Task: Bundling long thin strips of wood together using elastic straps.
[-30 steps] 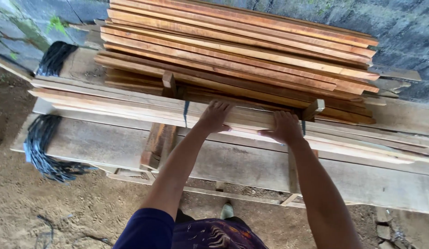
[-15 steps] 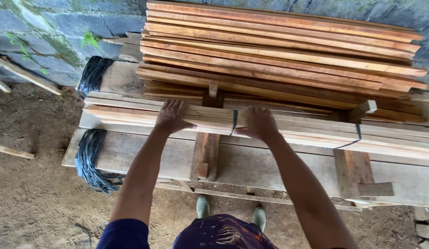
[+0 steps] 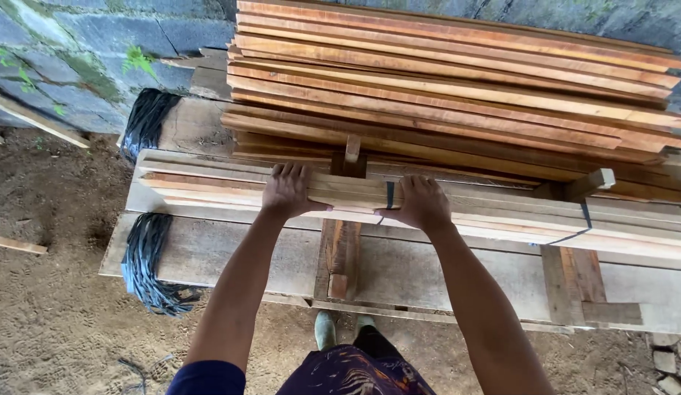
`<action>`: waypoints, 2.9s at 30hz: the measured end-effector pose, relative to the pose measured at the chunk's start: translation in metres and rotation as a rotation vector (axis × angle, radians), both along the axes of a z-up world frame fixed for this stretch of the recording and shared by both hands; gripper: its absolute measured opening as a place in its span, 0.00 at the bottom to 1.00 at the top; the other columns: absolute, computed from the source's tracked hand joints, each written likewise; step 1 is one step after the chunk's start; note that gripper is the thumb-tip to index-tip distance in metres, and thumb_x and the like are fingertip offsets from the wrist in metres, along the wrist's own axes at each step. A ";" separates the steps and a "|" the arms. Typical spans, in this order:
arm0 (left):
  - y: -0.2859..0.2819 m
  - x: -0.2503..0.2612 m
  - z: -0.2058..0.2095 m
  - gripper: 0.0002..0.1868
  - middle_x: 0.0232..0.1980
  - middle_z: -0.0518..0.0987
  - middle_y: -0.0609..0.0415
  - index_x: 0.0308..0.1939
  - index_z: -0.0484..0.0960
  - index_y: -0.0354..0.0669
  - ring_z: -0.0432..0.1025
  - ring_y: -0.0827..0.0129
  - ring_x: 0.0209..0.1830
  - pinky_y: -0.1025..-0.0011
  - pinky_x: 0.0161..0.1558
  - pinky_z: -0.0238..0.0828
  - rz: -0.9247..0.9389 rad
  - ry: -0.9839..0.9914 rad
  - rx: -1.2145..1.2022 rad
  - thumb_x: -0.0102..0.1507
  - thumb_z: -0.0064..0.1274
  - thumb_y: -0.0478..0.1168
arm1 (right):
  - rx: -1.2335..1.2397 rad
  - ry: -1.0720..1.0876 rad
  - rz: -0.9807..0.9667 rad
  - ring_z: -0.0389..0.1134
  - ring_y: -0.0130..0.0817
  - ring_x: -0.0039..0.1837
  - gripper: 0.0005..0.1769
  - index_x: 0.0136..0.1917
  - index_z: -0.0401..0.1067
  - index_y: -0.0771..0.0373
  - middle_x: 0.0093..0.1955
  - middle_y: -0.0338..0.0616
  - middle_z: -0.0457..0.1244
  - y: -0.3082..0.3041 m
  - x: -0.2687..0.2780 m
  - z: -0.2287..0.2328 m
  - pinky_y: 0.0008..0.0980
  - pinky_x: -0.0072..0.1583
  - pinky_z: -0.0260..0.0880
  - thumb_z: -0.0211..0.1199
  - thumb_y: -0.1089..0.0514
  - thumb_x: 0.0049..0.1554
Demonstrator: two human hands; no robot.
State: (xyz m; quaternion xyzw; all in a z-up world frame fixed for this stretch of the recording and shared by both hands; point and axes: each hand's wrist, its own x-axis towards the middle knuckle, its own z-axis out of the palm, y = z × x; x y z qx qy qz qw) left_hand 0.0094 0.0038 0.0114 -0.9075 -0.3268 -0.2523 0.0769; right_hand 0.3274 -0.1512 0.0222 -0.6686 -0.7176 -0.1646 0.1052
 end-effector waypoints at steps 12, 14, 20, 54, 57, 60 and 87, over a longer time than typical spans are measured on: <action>-0.007 -0.002 -0.003 0.53 0.42 0.79 0.52 0.48 0.76 0.49 0.76 0.59 0.46 0.60 0.53 0.69 0.087 0.160 -0.074 0.35 0.63 0.83 | 0.196 -0.023 0.073 0.73 0.43 0.45 0.48 0.45 0.70 0.57 0.38 0.45 0.64 -0.002 0.001 -0.012 0.41 0.48 0.73 0.69 0.14 0.34; -0.003 -0.004 -0.004 0.54 0.44 0.79 0.51 0.50 0.75 0.48 0.76 0.58 0.48 0.59 0.54 0.68 0.089 0.188 -0.098 0.37 0.62 0.85 | 0.210 -0.005 0.071 0.73 0.44 0.45 0.47 0.44 0.70 0.58 0.37 0.46 0.65 0.001 -0.004 -0.008 0.43 0.48 0.72 0.71 0.15 0.33; -0.002 -0.001 -0.004 0.55 0.41 0.77 0.49 0.47 0.75 0.44 0.76 0.55 0.43 0.57 0.49 0.69 -0.029 -0.020 0.070 0.34 0.64 0.83 | -0.235 0.015 -0.103 0.73 0.44 0.56 0.53 0.54 0.70 0.58 0.49 0.47 0.67 -0.003 -0.006 0.021 0.43 0.61 0.71 0.63 0.10 0.40; 0.093 -0.204 0.004 0.51 0.36 0.75 0.51 0.40 0.74 0.44 0.75 0.55 0.40 0.56 0.47 0.71 -0.038 -0.035 0.060 0.41 0.54 0.87 | 0.181 -0.043 -0.086 0.71 0.39 0.48 0.50 0.43 0.69 0.55 0.40 0.41 0.66 0.081 -0.188 -0.005 0.42 0.50 0.69 0.62 0.08 0.35; 0.091 -0.206 0.005 0.51 0.38 0.76 0.50 0.43 0.75 0.45 0.75 0.55 0.44 0.56 0.52 0.70 -0.031 -0.051 -0.031 0.39 0.58 0.85 | 0.143 -0.027 -0.085 0.72 0.40 0.48 0.51 0.44 0.71 0.57 0.40 0.41 0.67 0.080 -0.187 -0.005 0.44 0.52 0.70 0.63 0.09 0.35; 0.097 -0.220 0.015 0.42 0.44 0.81 0.52 0.53 0.79 0.50 0.77 0.57 0.50 0.57 0.61 0.68 -0.116 -0.108 -0.323 0.48 0.65 0.74 | 0.183 0.003 -0.071 0.72 0.41 0.48 0.52 0.45 0.72 0.58 0.41 0.43 0.66 0.083 -0.181 -0.019 0.46 0.52 0.69 0.63 0.08 0.35; 0.214 -0.299 -0.246 0.31 0.51 0.85 0.41 0.59 0.85 0.62 0.81 0.43 0.46 0.50 0.52 0.76 0.436 -1.921 -1.415 0.63 0.42 0.70 | 0.148 0.060 0.056 0.73 0.50 0.43 0.54 0.47 0.73 0.65 0.37 0.53 0.68 0.185 -0.392 0.029 0.50 0.42 0.71 0.62 0.11 0.38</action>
